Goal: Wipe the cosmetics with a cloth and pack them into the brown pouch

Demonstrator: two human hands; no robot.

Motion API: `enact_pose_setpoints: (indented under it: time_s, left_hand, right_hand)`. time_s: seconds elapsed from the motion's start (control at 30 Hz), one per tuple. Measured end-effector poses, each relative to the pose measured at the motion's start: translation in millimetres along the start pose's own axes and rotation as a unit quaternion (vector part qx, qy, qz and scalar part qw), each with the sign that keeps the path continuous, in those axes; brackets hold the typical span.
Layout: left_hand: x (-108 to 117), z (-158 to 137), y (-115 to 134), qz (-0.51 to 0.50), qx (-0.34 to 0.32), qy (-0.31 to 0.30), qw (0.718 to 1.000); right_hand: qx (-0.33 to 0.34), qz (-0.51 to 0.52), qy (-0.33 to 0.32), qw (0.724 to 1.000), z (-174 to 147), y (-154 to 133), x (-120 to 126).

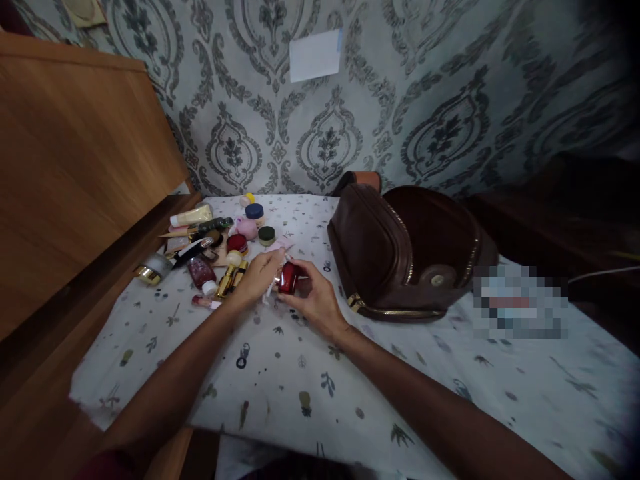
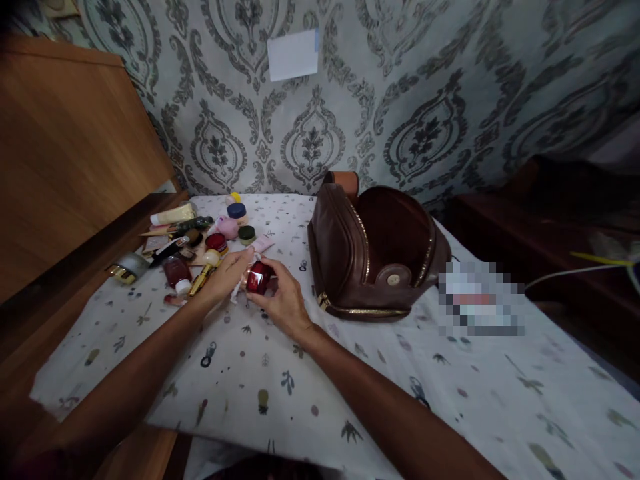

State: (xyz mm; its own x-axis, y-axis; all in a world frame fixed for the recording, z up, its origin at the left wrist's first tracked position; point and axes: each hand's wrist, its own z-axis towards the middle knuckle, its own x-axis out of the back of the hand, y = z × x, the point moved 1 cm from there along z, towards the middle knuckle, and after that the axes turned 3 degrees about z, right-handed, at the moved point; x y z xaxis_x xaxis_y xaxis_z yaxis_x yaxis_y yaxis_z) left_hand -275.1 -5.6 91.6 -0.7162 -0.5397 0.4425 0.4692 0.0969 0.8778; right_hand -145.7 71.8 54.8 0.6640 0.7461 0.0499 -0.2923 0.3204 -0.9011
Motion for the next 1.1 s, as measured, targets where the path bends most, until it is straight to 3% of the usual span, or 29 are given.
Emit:
enact_pose_setpoints:
  time_s: [0.1, 0.27, 0.33, 0.43, 0.5, 0.6, 0.83, 0.97, 1.1]
  left_hand:
    - [3.2, 3.7, -6.0, -0.014, 0.018, 0.043, 0.999]
    - [2.8, -5.3, 5.3, 0.138, -0.107, 0.154, 0.972]
    - [-0.6, -12.0, 13.0, 0.189, -0.176, 0.145, 0.955]
    - [-6.1, -18.8, 21.5, 0.223, -0.296, 0.078, 0.925]
    - [-7.3, -19.5, 23.9, 0.226, -0.323, 0.045, 0.918]
    - [-4.7, -16.9, 24.6, 0.209, -0.283, 0.031, 0.936]
    - [2.8, -9.0, 18.6, 0.085, -0.101, 0.019, 0.991]
    - [-0.5, -5.5, 9.6, 0.011, -0.039, 0.022, 0.999]
    - [-8.6, -5.0, 3.5, -0.025, -0.022, 0.043, 0.999]
  right_hand:
    - [-0.041, 0.031, 0.0, 0.999, 0.9, 0.1, -1.4]
    - [-0.122, 0.095, 0.023, 0.988, 5.1, -0.9, -0.2]
    - [-0.151, 0.109, 0.032, 0.982, 6.8, -2.0, 1.4]
    - [-0.176, 0.116, 0.051, 0.976, 8.9, -3.1, 4.4]
    - [-0.179, 0.12, 0.055, 0.975, 9.6, -3.0, 5.6]
    - [-0.172, 0.133, 0.039, 0.975, 9.1, -2.5, 5.6]
    - [-0.137, 0.157, -0.008, 0.978, 5.5, -2.7, 2.6]
    - [-0.133, 0.157, -0.001, 0.979, 5.0, -4.4, 3.0]
    - [-0.133, 0.174, 0.024, 0.975, 6.2, -2.6, 4.0]
